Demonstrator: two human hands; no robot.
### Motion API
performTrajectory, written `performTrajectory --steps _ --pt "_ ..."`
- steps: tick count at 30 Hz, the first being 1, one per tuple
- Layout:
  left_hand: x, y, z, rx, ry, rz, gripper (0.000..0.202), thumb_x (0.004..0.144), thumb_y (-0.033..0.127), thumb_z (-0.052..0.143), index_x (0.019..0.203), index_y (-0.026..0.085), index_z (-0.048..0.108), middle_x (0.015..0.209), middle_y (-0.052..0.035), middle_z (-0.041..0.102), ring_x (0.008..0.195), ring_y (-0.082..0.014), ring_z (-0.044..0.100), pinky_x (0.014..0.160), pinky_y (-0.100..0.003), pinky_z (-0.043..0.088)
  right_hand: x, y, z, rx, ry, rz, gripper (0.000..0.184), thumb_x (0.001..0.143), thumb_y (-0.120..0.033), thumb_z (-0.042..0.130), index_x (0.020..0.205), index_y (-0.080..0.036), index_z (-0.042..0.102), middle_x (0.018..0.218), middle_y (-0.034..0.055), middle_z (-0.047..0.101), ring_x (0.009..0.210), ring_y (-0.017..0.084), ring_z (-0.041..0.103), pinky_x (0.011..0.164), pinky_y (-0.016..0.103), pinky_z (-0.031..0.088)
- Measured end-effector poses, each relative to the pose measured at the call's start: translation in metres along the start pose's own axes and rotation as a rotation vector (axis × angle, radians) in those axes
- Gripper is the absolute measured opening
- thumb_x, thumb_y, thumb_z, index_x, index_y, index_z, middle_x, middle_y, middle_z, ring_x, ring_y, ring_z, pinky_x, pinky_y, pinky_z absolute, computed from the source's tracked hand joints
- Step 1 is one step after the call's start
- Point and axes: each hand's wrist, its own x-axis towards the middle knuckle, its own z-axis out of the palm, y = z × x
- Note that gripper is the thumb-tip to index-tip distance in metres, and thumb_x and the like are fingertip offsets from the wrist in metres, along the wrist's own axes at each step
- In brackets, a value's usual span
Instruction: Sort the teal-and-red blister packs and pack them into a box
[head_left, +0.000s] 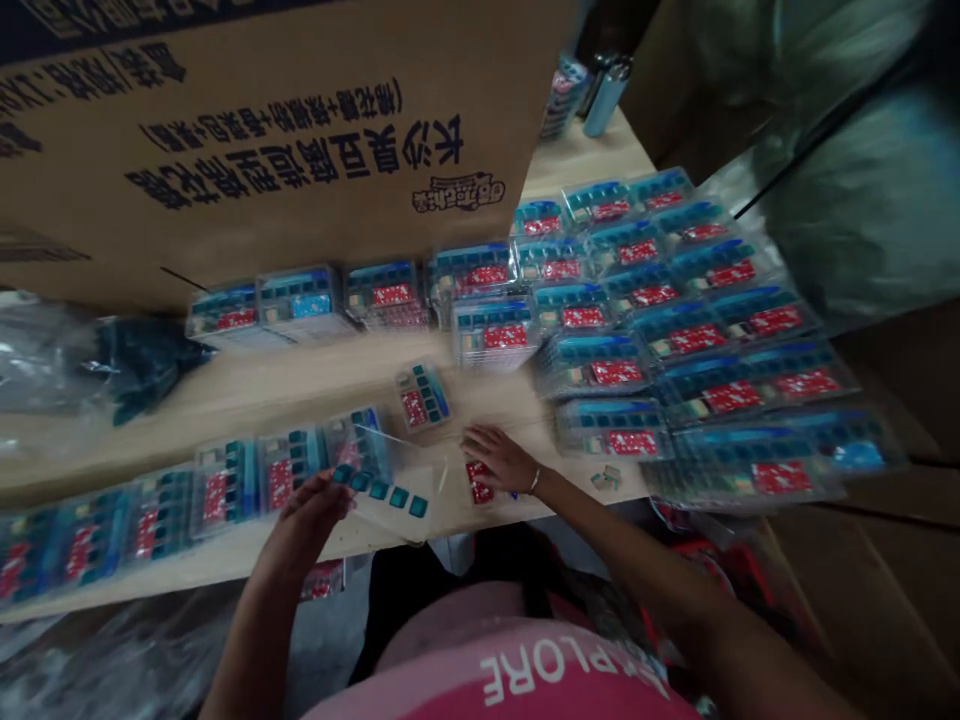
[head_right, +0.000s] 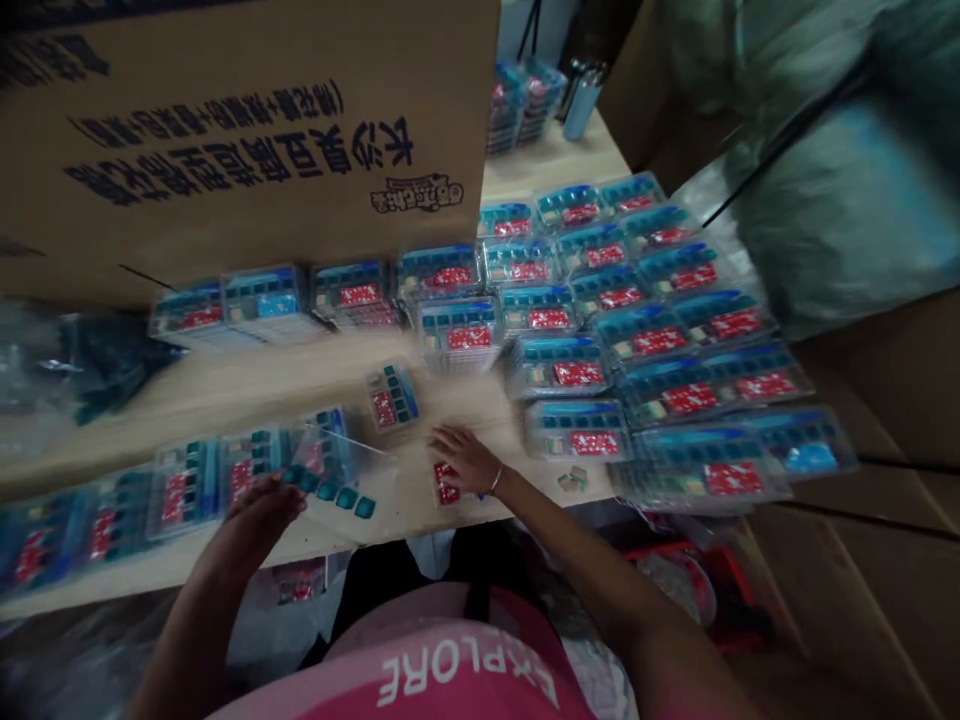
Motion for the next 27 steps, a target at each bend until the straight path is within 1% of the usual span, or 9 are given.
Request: performTrajectory --steps 1,3,5,8,10,13,17,24,27 --pt "-0.007 -0.010 0.007 -0.016 -0.009 -0.027 0.036 0.042 0.023 0.081 0.071 0.019 0.061 0.058 0.0015 0.065 0.056 -0.0120 0.059 0.054 -0.021 0.047 -0.001 0.003 -0.007 0.106 0.057 0.007 0.048 0.079 -0.034 0.061 0.123 -0.016 0.056 0.141 0.0176 0.043 0.136 0.030 0.030 0.110 0.053 0.024" --pt "-0.017 -0.028 0.020 -0.026 -0.068 -0.066 0.038 0.043 0.025 0.082 0.075 0.019 0.061 0.060 0.0019 0.066 0.056 -0.0112 0.059 0.053 -0.020 0.045 -0.003 0.003 -0.016 0.418 0.194 0.121 0.039 0.082 -0.039 0.058 0.114 -0.018 0.061 0.135 0.0159 0.050 0.133 0.028 0.036 0.109 0.051 0.027" --pt "-0.024 -0.043 0.034 0.003 -0.172 -0.062 0.038 0.047 0.028 0.082 0.078 0.019 0.062 0.061 0.0017 0.066 0.053 -0.0103 0.057 0.051 -0.020 0.041 -0.009 -0.006 -0.022 0.855 0.208 0.285 0.039 0.085 -0.047 0.051 0.112 -0.020 0.060 0.128 0.0138 0.056 0.124 0.025 0.047 0.104 0.048 0.035" --pt "-0.029 -0.058 0.053 0.078 -0.317 -0.060 0.039 0.052 0.034 0.080 0.082 0.017 0.062 0.062 0.0005 0.067 0.051 -0.0099 0.056 0.049 -0.020 0.037 -0.023 -0.032 -0.023 1.483 -0.057 0.395 0.050 0.086 -0.057 0.044 0.117 -0.020 0.057 0.120 0.0124 0.062 0.109 0.023 0.060 0.091 0.043 0.047" --pt "-0.030 -0.063 0.063 0.146 -0.380 -0.040 0.039 0.055 0.035 0.078 0.084 0.017 0.062 0.064 -0.0006 0.068 0.052 -0.0104 0.057 0.050 -0.021 0.036 -0.033 -0.049 -0.021 1.679 -0.195 0.402 0.047 0.083 -0.053 0.054 0.116 -0.019 0.059 0.116 0.0114 0.065 0.100 0.020 0.064 0.082 0.035 0.050" --pt "-0.032 -0.065 0.071 0.222 -0.424 0.012 0.038 0.057 0.036 0.075 0.087 0.016 0.064 0.064 -0.0008 0.068 0.053 -0.0105 0.057 0.052 -0.021 0.036 -0.043 -0.062 -0.016 1.733 -0.209 0.462 0.039 0.074 -0.035 0.070 0.109 -0.018 0.064 0.105 0.0084 0.070 0.086 0.015 0.068 0.071 0.025 0.051" --pt "-0.030 -0.071 0.073 0.262 -0.435 -0.010 0.038 0.058 0.037 0.074 0.088 0.015 0.065 0.065 -0.0014 0.068 0.052 -0.0101 0.055 0.052 -0.022 0.036 -0.053 -0.066 -0.012 1.752 -0.115 0.529 0.036 0.069 -0.030 0.074 0.101 -0.016 0.066 0.091 0.0074 0.073 0.074 0.015 0.068 0.065 0.025 0.051" --pt "-0.018 -0.092 0.082 0.336 -0.502 -0.042 0.031 0.063 0.031 0.068 0.090 0.016 0.064 0.065 -0.0009 0.067 0.053 -0.0094 0.054 0.053 -0.022 0.037 -0.072 -0.070 -0.009 1.817 -0.064 0.556 0.045 0.068 -0.023 0.072 0.111 -0.019 0.062 0.098 0.0062 0.071 0.079 0.014 0.067 0.061 0.022 0.050" --pt "0.000 -0.093 0.092 0.392 -0.530 0.005 0.035 0.069 0.036 0.064 0.099 0.017 0.064 0.083 -0.0059 0.070 0.067 -0.0131 0.061 0.061 -0.024 0.043 -0.081 -0.064 -0.008 1.855 0.020 0.579 0.044 0.068 -0.021 0.069 0.112 -0.018 0.062 0.102 0.0069 0.070 0.078 0.013 0.066 0.064 0.023 0.051"
